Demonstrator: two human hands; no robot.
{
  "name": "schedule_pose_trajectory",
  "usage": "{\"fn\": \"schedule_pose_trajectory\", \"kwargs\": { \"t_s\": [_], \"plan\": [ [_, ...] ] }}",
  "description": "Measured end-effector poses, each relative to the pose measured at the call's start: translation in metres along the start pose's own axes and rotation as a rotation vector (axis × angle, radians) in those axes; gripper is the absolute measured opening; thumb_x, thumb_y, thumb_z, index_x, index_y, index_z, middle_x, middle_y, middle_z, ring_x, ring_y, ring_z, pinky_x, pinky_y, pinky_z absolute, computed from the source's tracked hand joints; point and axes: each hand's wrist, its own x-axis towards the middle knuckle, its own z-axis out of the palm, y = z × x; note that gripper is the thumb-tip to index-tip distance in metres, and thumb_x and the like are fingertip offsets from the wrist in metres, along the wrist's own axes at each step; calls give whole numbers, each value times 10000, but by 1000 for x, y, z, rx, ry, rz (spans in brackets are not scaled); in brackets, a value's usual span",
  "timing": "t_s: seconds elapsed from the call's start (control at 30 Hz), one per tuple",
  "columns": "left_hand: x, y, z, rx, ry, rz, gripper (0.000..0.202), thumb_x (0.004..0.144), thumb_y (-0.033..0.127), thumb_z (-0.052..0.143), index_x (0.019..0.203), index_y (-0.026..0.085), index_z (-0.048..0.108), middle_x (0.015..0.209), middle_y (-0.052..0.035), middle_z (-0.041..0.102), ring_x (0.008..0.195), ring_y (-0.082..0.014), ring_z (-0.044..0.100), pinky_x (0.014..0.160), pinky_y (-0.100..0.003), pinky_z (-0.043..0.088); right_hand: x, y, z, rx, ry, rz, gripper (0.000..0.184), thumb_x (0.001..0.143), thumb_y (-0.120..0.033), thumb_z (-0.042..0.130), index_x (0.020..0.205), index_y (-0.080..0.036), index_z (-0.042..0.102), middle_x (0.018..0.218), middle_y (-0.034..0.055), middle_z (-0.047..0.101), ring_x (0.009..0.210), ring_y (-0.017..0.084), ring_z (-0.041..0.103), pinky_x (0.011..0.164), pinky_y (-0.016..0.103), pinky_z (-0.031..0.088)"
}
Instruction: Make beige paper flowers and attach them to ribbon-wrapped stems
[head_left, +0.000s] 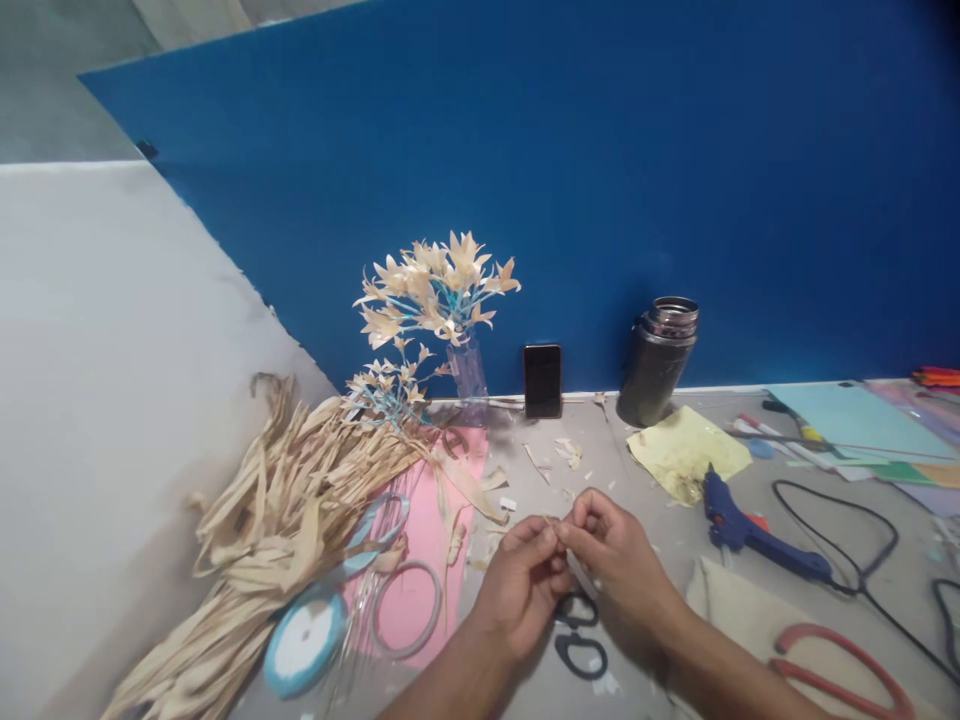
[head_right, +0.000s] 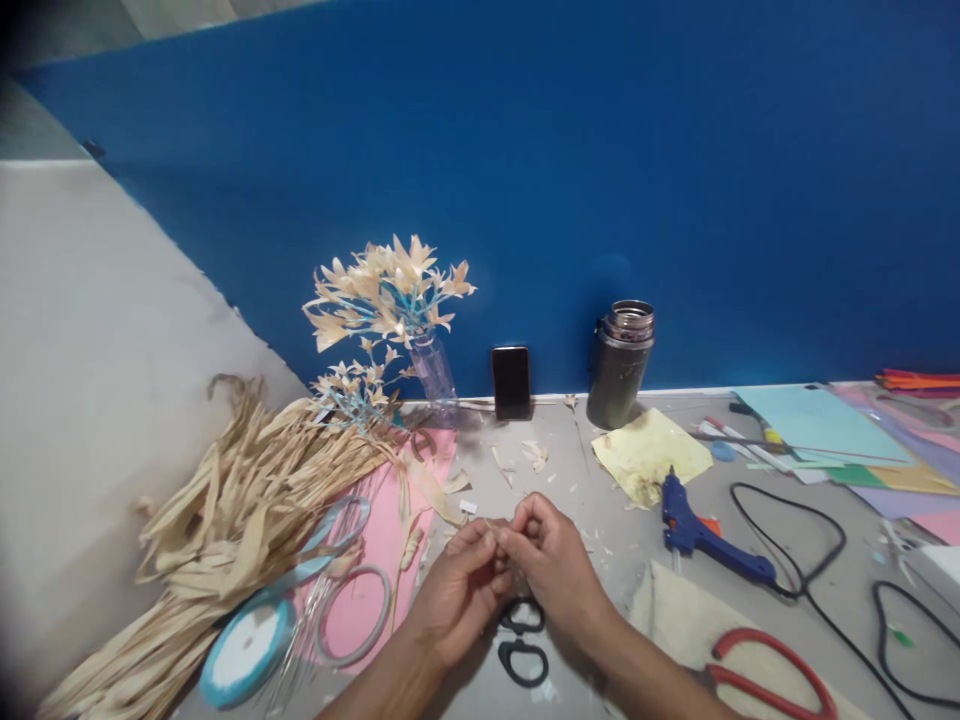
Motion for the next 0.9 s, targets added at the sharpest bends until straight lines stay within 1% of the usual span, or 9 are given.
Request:
{"fn": "schedule_pose_trajectory", "kwargs": {
  "t_s": [0.1, 0.2, 0.3, 0.4, 0.47, 0.57, 0.67, 0.77, 0.9],
  "plan": [
    [2, 8, 0, 47, 1, 95, 345, 590, 292, 919, 734, 136, 648, 804, -21, 640, 715, -114, 595, 647, -220, 474, 0, 0, -1, -109, -122, -3, 120, 769, -286, 638, 752, -215, 544, 636, -39, 581, 574, 134, 530, 547, 236, 398],
    [4, 18, -1, 206, 49, 239, 310, 685, 353, 861, 764, 144, 646, 843, -31, 651, 713, -112, 581, 670, -229, 478, 5, -2, -13, -418, -232, -40, 51, 812, -216, 556, 785, -211, 599, 700, -11, 637, 636, 158, 573, 599, 252, 404],
    [7, 23, -4, 315, 90, 306, 306, 743, 389, 809, 743, 155, 612, 718, -12, 612, 635, -107, 534, 590, -218, 444, 16, -8, -37, -904, -116, -177, 184, 892, -208, 480, 800, -220, 639, 795, 43, 697, 727, 204, 619, 649, 283, 382],
    [9, 22, -7, 267, 121, 234, 350, 705, 401, 833, 730, 156, 583, 683, 4, 585, 592, -91, 511, 549, -206, 413, 40, -20, -61, -1213, -10, -135, 194, 924, -235, 487, 831, -214, 656, 778, 77, 709, 684, 220, 623, 603, 292, 323],
    [11, 19, -8, 213, 139, 165, 384, 663, 396, 862, 727, 155, 571, 674, 12, 575, 578, -81, 507, 533, -194, 395, 62, -29, -69, -1269, -19, -89, 241, 973, -295, 450, 891, -229, 667, 829, 71, 728, 746, 224, 646, 607, 283, 315],
    [11, 16, -9, 176, 128, 113, 404, 631, 388, 880, 719, 155, 562, 641, 23, 560, 543, -71, 488, 508, -187, 372, 98, -33, -66, -1325, -36, -38, 366, 1002, -354, 401, 825, -193, 678, 875, 107, 734, 832, 239, 662, 615, 288, 320],
    [12, 14, -11, 170, 101, 103, 394, 652, 400, 864, 718, 159, 559, 610, 33, 542, 493, -61, 454, 481, -190, 340, 129, -25, -56, -1345, -34, -4, 257, 963, -276, 465, 905, -187, 699, 961, 107, 747, 895, 236, 675, 626, 284, 343],
    [13, 13, -12, 176, 79, 101, 395, 667, 418, 850, 710, 159, 555, 613, 29, 543, 469, -55, 432, 462, -192, 313, 151, -12, -49, -1363, -28, 56, 224, 933, -309, 530, 969, -179, 708, 1042, 126, 746, 960, 261, 683, 668, 296, 393],
    [14, 14, -13, 188, 69, 89, 404, 664, 424, 849, 692, 157, 548, 612, 32, 530, 468, -51, 423, 460, -189, 309, 167, -3, -47, -1376, -18, 170, 390, 955, -444, 514, 1010, -114, 714, 1069, 210, 731, 987, 328, 690, 723, 363, 463]
  ]
}}
